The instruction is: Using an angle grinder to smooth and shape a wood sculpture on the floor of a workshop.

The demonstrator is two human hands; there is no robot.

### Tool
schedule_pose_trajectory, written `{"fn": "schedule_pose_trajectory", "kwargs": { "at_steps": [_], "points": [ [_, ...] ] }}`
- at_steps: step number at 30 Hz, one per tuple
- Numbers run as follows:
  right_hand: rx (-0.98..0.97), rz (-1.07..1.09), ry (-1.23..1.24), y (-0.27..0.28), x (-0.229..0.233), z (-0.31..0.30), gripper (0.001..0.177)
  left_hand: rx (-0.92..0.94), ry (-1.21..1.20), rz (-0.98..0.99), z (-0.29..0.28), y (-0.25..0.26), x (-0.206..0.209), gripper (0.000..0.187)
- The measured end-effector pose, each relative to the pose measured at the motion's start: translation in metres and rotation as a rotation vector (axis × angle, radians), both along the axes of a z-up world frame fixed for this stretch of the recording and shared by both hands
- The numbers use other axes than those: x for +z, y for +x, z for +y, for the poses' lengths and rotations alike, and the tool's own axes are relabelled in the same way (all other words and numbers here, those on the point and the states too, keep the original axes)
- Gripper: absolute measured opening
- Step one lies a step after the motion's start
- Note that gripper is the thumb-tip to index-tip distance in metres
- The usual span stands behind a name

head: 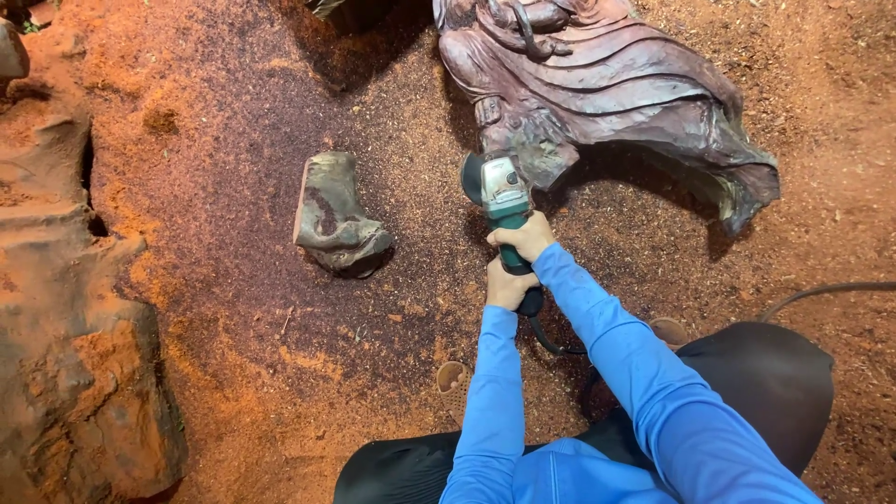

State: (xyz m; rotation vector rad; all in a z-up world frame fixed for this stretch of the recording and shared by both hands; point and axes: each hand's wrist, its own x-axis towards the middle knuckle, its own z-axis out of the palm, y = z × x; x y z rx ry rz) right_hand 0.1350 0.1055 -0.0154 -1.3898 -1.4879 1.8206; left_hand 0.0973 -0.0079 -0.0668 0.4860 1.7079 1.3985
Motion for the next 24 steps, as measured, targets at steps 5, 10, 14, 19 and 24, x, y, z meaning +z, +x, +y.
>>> {"fn": "schedule_pose_trajectory", "kwargs": {
  "at_steps": [5,10,14,19,24],
  "points": [
    [-0.012,0.067,-0.019,0.01,0.012,0.002,0.029,-0.016,-0.093,0.011,0.005,0.003,0.021,0.057],
    [-0.075,0.166,-0.047,0.008,0.012,0.003,0.024,-0.042,-0.173,0.06,0.011,-0.001,0.041,0.052],
    [-0.121,0.186,-0.072,0.005,0.011,-0.001,0.042,-0.055,-0.214,0.107,0.008,0.003,0.046,0.054],
    [-0.032,0.076,-0.141,0.009,0.006,-0.02,0.051,0.001,-0.172,0.078,-0.021,0.005,0.016,0.053],
    [0.136,-0.109,-0.195,0.014,-0.009,-0.027,0.057,0.035,-0.189,0.016,-0.038,0.024,-0.002,0.054]
  ]
}}
